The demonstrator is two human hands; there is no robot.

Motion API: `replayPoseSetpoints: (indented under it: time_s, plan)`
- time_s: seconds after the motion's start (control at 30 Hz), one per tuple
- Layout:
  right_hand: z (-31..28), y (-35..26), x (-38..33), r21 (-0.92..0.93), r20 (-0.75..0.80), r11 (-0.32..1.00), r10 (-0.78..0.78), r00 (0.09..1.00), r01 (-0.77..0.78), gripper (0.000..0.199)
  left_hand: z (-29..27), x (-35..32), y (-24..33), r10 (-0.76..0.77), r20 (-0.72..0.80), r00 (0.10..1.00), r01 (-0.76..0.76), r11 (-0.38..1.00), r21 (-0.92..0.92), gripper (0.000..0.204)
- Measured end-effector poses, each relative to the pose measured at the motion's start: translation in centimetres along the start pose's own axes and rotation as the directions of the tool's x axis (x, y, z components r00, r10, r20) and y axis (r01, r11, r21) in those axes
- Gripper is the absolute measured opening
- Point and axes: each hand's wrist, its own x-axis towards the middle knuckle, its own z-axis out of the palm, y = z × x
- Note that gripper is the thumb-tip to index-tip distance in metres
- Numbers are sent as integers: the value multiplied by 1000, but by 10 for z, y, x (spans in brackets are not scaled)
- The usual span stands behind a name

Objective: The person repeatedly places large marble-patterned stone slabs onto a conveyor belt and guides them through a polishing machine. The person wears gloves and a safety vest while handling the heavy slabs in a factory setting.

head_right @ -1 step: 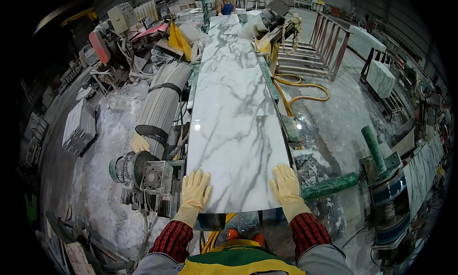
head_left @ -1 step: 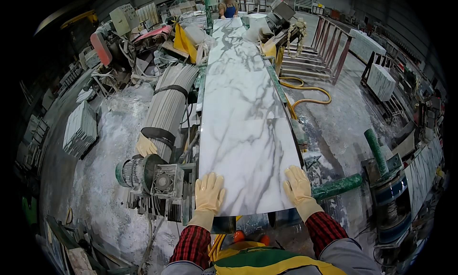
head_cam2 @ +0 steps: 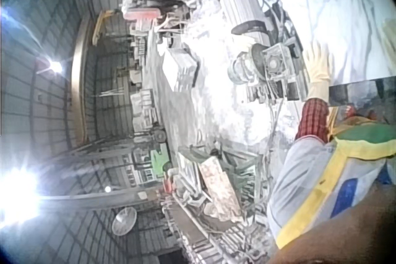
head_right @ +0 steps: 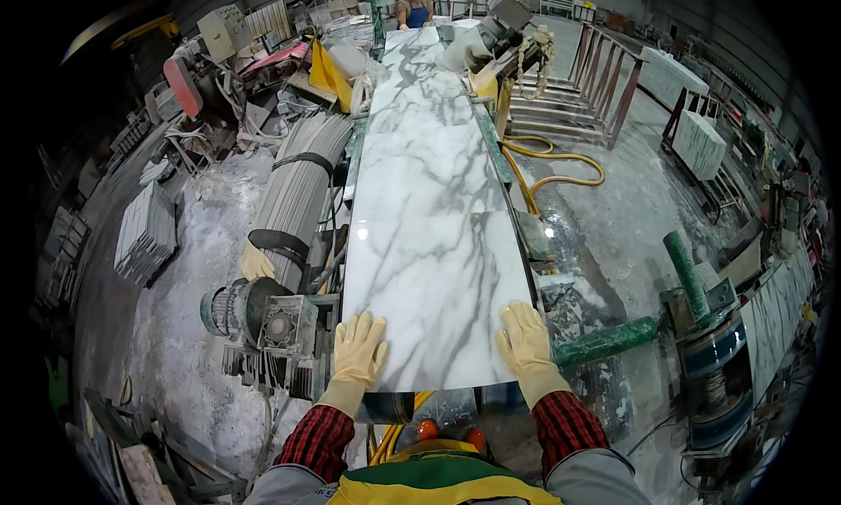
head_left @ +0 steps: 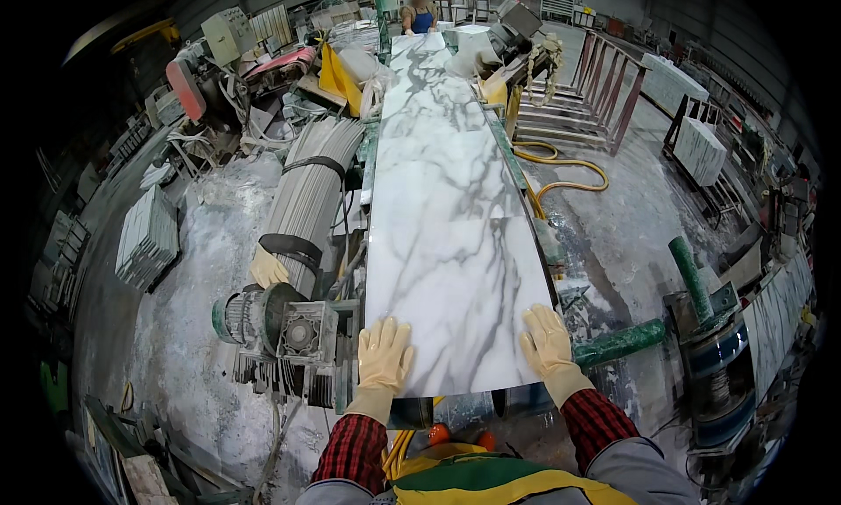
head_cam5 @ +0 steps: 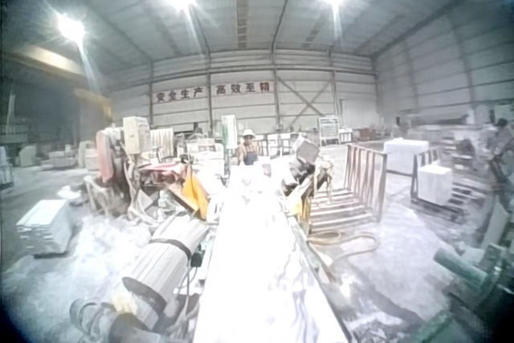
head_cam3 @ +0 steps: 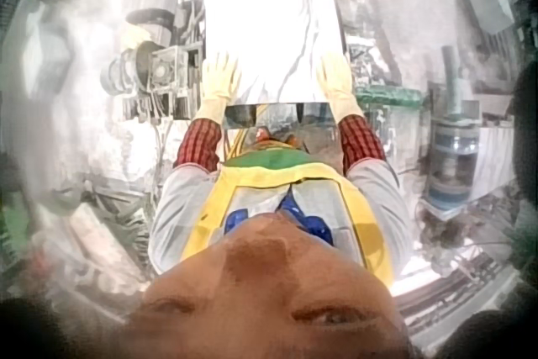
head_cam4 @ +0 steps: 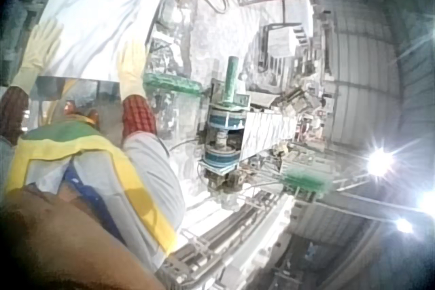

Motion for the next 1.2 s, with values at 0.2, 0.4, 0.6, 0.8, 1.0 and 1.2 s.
replayPoseSetpoints:
  time_s: [0.2,0.4,0.6,0.8,1.0,1.2]
  plan:
    - [-5,-3,-2,4,8,1000,10,1000,-10,40,-2,-2,2,10,14,1000,-10,1000,-17,57]
    - [-4,-4,-5,3,5,1000,-5,1000,5,41,1,-9,1,4,-19,1000,-4,1000,-10,56]
    - [-2,0,-12,-10,24,1000,4,1000,-4,44,0,-10,3,5,-29,1000,-6,1000,-31,56]
    - [6,5,-24,-24,1,1000,5,1000,-5,48,0,-14,3,17,-46,999,-19,999,-31,56]
    - [1,1,-25,2,29,999,32,999,-32,49,2,-18,2,15,-48,999,-16,1000,-23,56]
    - [-2,-5,-26,-5,-2,1000,15,1000,-15,47,0,-21,3,15,-35,999,-15,1000,-23,55]
